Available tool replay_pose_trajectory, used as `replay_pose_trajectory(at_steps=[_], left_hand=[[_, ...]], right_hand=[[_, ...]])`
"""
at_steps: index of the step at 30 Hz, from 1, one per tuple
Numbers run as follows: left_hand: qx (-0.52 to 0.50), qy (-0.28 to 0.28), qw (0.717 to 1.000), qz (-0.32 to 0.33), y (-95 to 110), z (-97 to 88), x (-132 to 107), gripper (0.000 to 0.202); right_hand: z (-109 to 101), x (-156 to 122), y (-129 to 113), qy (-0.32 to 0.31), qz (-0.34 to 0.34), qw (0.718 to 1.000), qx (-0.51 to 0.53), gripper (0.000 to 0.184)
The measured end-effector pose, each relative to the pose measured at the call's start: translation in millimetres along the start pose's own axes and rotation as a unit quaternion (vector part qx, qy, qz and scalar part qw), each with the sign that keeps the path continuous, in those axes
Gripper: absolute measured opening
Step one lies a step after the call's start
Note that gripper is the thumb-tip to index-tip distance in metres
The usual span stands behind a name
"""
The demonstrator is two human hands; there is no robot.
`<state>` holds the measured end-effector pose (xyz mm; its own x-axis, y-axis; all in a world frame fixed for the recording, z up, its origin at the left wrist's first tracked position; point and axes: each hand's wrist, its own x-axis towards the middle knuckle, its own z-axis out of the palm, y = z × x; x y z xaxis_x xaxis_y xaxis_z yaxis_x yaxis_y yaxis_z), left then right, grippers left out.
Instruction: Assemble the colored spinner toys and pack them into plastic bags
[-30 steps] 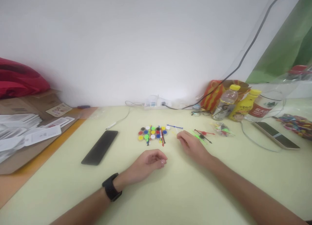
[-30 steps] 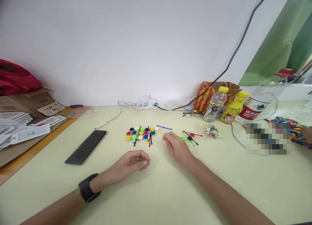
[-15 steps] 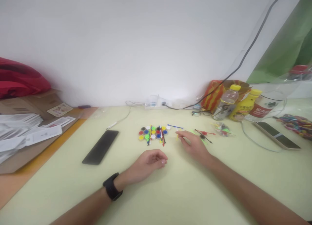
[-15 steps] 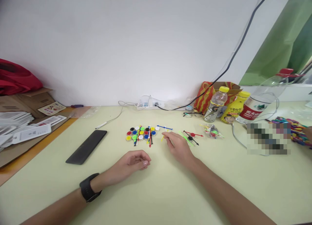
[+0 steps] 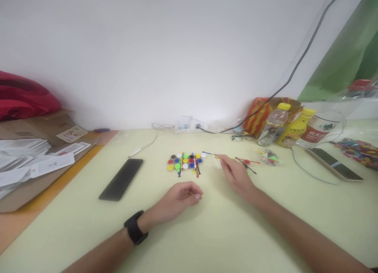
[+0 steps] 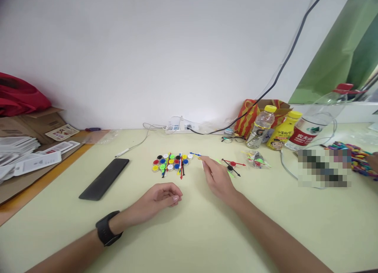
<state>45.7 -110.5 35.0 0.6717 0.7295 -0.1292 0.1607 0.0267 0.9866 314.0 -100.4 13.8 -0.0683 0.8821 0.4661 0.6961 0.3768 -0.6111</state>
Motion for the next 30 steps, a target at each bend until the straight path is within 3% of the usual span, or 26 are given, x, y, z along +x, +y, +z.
replay_pose_trajectory(at_steps=[3, 8, 13, 20, 30], left_hand=[[-0.001, 0.0, 1.0, -0.004, 0.7, 0.1, -0.4, 0.023], [-0.007, 0.0, 1.0, -0.006, 2.4, 1.2, -0.2, 0.022], [-0.001, 0.001, 1.0, -0.005, 2.3, 1.7, 0.3, 0.024], [-0.004, -0.002, 1.0, -0.007, -1.6, 0.2, -0.1, 0.024], [0.001, -0.001, 1.0, -0.005, 0.3, 1.1, 0.1, 0.022]], right_hand=[[1.2, 0.2, -0.5, 0.014, 0.017, 1.0, 0.018, 0.024], [4.3, 6.4, 1.5, 0.043, -0.034, 0.998, 0.039, 0.023], [9.2, 7.0, 9.1, 0.05, -0.042, 0.997, 0.035, 0.022], [18.0, 6.9, 23.6, 0.015, -0.062, 0.998, 0.027, 0.034], [19.0, 5.3, 20.2, -0.021, -0.056, 0.998, 0.013, 0.03]])
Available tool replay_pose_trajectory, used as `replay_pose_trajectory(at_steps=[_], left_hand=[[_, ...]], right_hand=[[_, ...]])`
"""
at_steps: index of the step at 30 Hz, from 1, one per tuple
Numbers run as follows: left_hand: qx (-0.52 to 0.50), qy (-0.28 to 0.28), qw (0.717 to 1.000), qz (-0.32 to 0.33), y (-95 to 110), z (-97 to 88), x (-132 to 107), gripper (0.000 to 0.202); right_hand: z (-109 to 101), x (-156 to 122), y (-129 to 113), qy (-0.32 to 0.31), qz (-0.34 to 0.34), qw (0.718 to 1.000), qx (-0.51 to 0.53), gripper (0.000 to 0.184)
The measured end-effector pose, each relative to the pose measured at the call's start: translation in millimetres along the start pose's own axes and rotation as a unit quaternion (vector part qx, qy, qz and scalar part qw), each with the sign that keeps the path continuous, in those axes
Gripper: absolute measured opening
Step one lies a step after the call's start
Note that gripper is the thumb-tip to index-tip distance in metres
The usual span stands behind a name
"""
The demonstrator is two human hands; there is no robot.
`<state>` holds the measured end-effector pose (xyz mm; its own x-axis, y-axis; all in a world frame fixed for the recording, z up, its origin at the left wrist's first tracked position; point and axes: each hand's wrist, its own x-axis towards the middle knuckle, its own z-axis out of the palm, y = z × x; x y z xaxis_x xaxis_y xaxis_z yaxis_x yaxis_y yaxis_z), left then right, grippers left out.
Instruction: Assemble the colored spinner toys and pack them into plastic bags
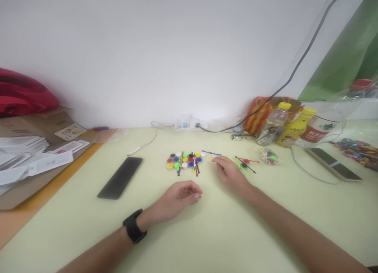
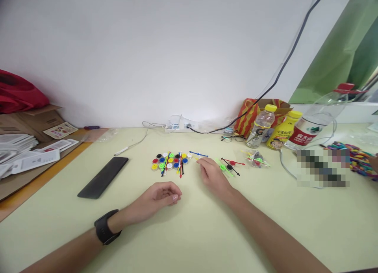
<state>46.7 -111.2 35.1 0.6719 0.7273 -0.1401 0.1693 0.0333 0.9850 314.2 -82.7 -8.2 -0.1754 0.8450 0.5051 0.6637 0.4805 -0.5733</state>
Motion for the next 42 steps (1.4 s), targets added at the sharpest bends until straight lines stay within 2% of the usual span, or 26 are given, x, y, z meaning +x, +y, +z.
replay_pose_trajectory(at_steps=[6, 11, 14, 21, 31, 34, 39, 42], left_hand=[[0.005, 0.004, 1.0, 0.001, 0.7, 0.8, 0.5, 0.022], [0.006, 0.007, 1.0, -0.001, 2.5, 1.1, 1.0, 0.023], [0.006, 0.006, 1.0, -0.001, 1.4, 0.6, 1.0, 0.023], [-0.004, 0.0, 1.0, 0.005, -1.7, -0.6, 0.8, 0.021], [0.0, 0.002, 1.0, 0.005, -1.2, 0.0, 0.6, 0.023], [0.001, 0.003, 1.0, 0.004, -1.3, -0.1, 0.7, 0.025], [0.004, 0.003, 1.0, 0.005, 0.1, 0.4, 0.4, 0.025], [0.009, 0.004, 1.0, 0.005, 2.0, 0.9, 0.4, 0.025]], right_hand=[[-0.4, 0.9, 2.8, -0.012, -0.001, 0.999, -0.036, 0.024], [-7.0, 3.6, 6.6, 0.05, -0.022, 0.995, -0.086, 0.017], [-10.6, 2.2, 0.0, 0.069, -0.04, 0.994, -0.072, 0.017], [-5.5, -5.0, -19.2, 0.007, -0.067, 0.998, 0.003, 0.02], [-3.4, -4.5, -16.7, -0.034, -0.081, 0.996, -0.002, 0.018], [-5.1, -3.2, -15.6, -0.017, -0.073, 0.997, -0.03, 0.016], [-11.5, 1.3, -8.4, 0.06, -0.056, 0.993, -0.085, 0.014], [-10.7, 1.6, -8.6, 0.07, -0.055, 0.993, -0.073, 0.02]])
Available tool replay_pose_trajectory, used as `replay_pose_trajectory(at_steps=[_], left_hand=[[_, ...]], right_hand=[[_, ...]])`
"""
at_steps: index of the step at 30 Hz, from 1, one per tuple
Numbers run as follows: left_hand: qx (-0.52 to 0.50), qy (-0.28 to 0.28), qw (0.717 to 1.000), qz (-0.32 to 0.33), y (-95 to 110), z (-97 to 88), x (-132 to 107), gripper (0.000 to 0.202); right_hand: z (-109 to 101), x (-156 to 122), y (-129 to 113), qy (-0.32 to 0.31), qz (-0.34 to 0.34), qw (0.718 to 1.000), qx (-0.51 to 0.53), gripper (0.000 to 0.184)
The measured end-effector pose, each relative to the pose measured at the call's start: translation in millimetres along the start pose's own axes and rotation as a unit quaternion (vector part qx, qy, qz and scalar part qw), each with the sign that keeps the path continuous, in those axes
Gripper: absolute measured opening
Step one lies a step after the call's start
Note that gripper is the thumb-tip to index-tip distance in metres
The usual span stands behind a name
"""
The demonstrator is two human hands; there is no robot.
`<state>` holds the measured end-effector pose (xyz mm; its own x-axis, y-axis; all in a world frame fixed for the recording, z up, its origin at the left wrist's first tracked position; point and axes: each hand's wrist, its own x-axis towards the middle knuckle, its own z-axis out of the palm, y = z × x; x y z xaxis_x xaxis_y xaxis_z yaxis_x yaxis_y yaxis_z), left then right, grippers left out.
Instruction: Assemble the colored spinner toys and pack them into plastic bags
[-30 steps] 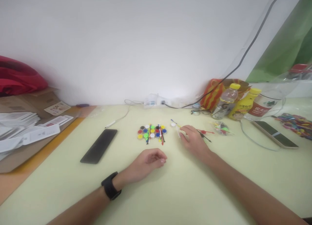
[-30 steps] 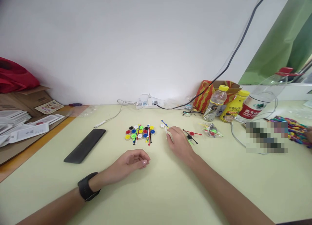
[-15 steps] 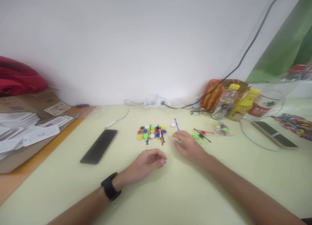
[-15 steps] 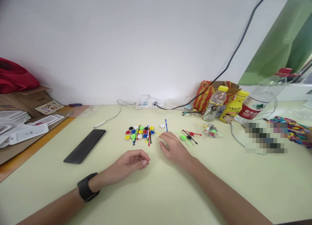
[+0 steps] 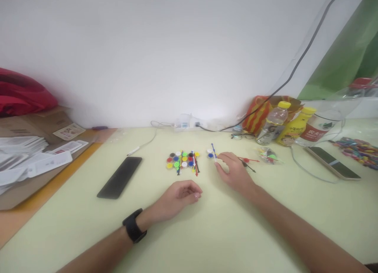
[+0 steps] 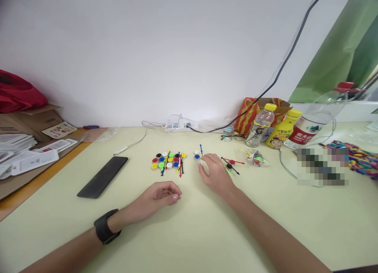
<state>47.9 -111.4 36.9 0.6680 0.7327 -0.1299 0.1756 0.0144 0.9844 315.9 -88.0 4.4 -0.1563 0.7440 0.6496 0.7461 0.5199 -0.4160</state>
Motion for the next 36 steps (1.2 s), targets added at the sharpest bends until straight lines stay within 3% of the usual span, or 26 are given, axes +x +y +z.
replay_pose_trajectory(at_steps=[4, 10, 24, 30, 34, 36], left_hand=[[0.003, -0.001, 1.0, 0.001, 1.6, 0.7, 0.3, 0.025], [0.003, -0.005, 1.0, 0.004, 0.1, 1.7, 0.7, 0.024], [0.007, 0.0, 1.0, 0.01, -1.8, 1.5, 1.0, 0.026], [0.031, 0.005, 0.999, 0.015, -2.5, 2.3, 0.8, 0.025], [0.135, 0.047, 0.987, 0.068, -3.0, 6.3, -3.0, 0.019], [0.247, 0.081, 0.956, 0.133, 0.3, 6.9, -3.4, 0.017]], right_hand=[[7.4, -2.7, -8.2, -0.074, -0.017, 0.997, 0.033, 0.036], [13.3, -3.4, -12.4, -0.136, -0.027, 0.989, 0.044, 0.038], [15.7, -3.9, -10.4, -0.122, -0.014, 0.992, 0.038, 0.036], [12.4, -1.3, -7.6, -0.089, -0.005, 0.996, 0.029, 0.027], [9.4, -1.3, -7.3, -0.078, -0.004, 0.996, 0.04, 0.018], [9.0, -1.3, -8.4, -0.085, -0.009, 0.995, 0.049, 0.016]])
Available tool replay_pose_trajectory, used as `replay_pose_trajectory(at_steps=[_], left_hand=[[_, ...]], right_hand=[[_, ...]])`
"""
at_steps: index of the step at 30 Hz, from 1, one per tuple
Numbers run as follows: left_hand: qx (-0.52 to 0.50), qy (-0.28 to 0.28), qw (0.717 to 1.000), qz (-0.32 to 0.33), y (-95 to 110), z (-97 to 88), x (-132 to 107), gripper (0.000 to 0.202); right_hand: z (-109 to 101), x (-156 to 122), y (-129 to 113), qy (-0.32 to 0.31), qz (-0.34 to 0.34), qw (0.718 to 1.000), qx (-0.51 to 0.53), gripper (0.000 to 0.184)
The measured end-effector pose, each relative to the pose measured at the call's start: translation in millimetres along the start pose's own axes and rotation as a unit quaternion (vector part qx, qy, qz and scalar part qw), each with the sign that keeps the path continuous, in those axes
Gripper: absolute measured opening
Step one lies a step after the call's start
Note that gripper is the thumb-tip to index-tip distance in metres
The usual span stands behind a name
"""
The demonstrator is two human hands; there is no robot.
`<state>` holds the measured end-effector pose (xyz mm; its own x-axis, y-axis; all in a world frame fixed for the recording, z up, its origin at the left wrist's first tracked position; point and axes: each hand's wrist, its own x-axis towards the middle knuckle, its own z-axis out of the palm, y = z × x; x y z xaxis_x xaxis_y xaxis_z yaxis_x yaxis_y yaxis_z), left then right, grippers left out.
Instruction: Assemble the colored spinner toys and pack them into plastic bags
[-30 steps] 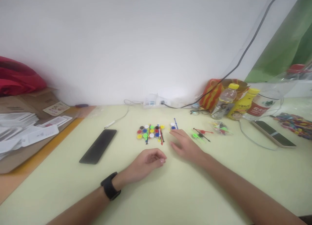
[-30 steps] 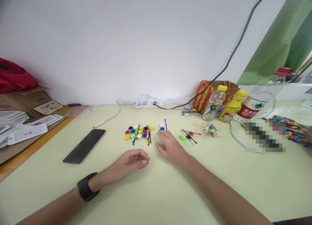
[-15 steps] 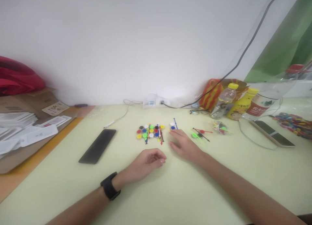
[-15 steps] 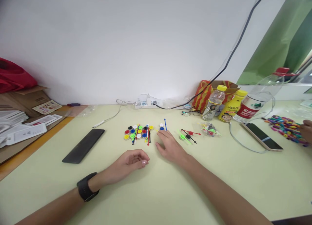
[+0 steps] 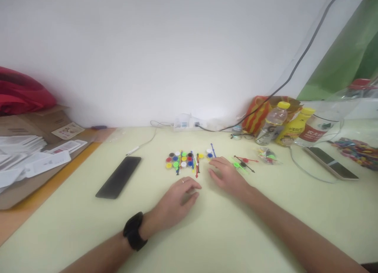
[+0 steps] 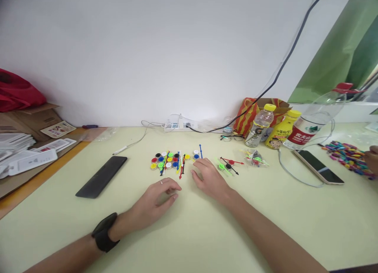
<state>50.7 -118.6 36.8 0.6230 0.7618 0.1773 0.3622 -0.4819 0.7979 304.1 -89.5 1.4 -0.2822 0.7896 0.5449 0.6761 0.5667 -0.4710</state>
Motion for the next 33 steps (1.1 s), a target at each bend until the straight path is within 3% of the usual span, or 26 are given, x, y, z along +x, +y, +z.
replay_pose_trajectory(at_steps=[3, 6, 10, 13, 18, 23, 28, 33], left_hand=[[0.16, 0.018, 0.982, 0.097, 4.7, -4.7, 11.7, 0.027], [0.256, 0.005, 0.955, 0.149, 4.8, -7.8, 38.0, 0.035], [0.346, -0.005, 0.926, 0.154, -6.8, -6.7, 73.4, 0.02], [0.371, -0.007, 0.916, 0.154, -17.9, -6.5, 83.2, 0.021], [0.381, 0.014, 0.91, 0.162, -25.9, -10.0, 80.2, 0.016], [0.394, 0.025, 0.907, 0.148, -28.1, -10.9, 81.6, 0.013], [0.35, 0.071, 0.925, 0.129, -25.4, -9.0, 80.6, 0.02], [0.353, 0.033, 0.925, 0.138, -16.5, -2.7, 78.3, 0.012]], right_hand=[[0.9, 0.8, -0.6, -0.007, -0.011, 1.0, 0.009, 0.015], [1.7, 1.2, 1.3, -0.009, -0.015, 1.0, 0.002, 0.017], [0.8, 0.4, 4.6, -0.003, -0.01, 1.0, -0.004, 0.017], [-0.8, 0.3, 5.3, 0.004, -0.002, 1.0, -0.009, 0.016], [-4.5, 1.2, 3.3, -0.009, 0.009, 1.0, -0.002, 0.015], [-12.1, -0.9, 1.3, -0.02, 0.017, 1.0, 0.016, 0.025], [-21.4, -3.6, -3.4, -0.035, 0.032, 0.998, 0.034, 0.024], [-24.7, -4.5, -10.7, -0.016, 0.041, 0.998, 0.047, 0.022]])
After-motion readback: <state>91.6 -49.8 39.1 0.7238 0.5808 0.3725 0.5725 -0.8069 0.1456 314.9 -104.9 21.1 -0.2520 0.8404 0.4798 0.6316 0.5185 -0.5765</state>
